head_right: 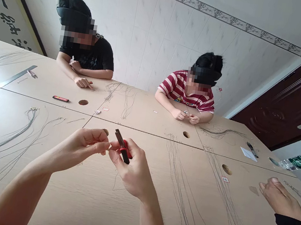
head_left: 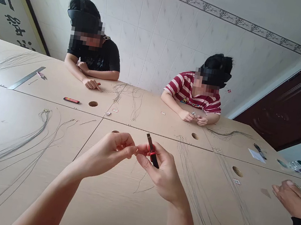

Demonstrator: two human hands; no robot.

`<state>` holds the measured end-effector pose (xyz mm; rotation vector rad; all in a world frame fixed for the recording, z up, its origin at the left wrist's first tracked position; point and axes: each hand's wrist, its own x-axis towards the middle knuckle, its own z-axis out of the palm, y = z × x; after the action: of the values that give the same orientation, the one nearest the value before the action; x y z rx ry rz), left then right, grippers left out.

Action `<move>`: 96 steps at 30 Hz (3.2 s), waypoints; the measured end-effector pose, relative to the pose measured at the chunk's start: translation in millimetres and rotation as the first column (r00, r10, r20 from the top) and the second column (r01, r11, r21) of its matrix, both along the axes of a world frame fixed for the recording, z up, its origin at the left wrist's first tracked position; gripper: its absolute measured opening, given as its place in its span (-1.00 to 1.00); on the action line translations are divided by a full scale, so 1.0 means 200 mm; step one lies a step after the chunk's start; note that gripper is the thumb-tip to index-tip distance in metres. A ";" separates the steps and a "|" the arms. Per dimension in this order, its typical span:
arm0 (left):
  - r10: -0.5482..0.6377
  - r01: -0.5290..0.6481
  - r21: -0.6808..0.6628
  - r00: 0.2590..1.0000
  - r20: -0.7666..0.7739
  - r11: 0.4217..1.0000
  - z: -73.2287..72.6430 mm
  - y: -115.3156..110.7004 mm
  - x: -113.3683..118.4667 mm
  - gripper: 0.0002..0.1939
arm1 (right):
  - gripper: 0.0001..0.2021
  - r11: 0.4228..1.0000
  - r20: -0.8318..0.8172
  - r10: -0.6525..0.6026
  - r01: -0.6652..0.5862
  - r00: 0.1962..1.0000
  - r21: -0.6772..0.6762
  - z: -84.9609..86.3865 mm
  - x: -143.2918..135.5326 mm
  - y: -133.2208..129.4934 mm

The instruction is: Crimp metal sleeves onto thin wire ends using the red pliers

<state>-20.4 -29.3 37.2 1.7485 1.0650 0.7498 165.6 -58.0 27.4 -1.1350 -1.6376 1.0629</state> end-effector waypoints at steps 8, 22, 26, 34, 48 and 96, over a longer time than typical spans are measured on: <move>0.021 -0.019 0.089 1.000 -0.021 0.996 0.02 0.00 -0.01 -0.73 | -0.90 0.999 -0.012 -0.026 0.026 1.000 0.020 0.00 0.01 -0.01; -0.037 0.037 -0.057 0.999 -0.002 0.998 0.01 0.00 -0.01 -0.69 | -0.88 0.996 -0.001 -0.073 0.073 0.997 0.048 0.00 0.00 0.00; -0.005 0.005 -0.084 1.000 -0.002 0.996 0.02 -0.01 -0.02 -0.71 | -0.87 0.991 -0.033 -0.111 0.113 0.993 0.071 0.00 0.00 -0.01; -0.006 0.006 -0.054 1.000 -0.015 0.998 -0.02 0.00 -0.02 -0.66 | -0.89 0.990 -0.014 -0.116 0.117 0.993 0.077 -0.01 -0.01 -0.01; -0.006 0.005 0.031 0.999 0.033 1.000 -0.02 0.00 -0.01 -0.66 | -0.89 0.999 -0.109 0.019 -0.016 0.994 0.028 -0.01 -0.06 0.00; -0.001 0.000 0.097 1.000 0.004 0.995 0.00 -0.01 0.02 -0.84 | -0.84 0.978 -0.032 -0.136 0.139 0.990 0.153 -0.02 0.02 0.01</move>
<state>-15.5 -31.8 37.2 1.8280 1.0408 0.8161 169.8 -55.7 24.0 -1.1125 -1.5716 0.8424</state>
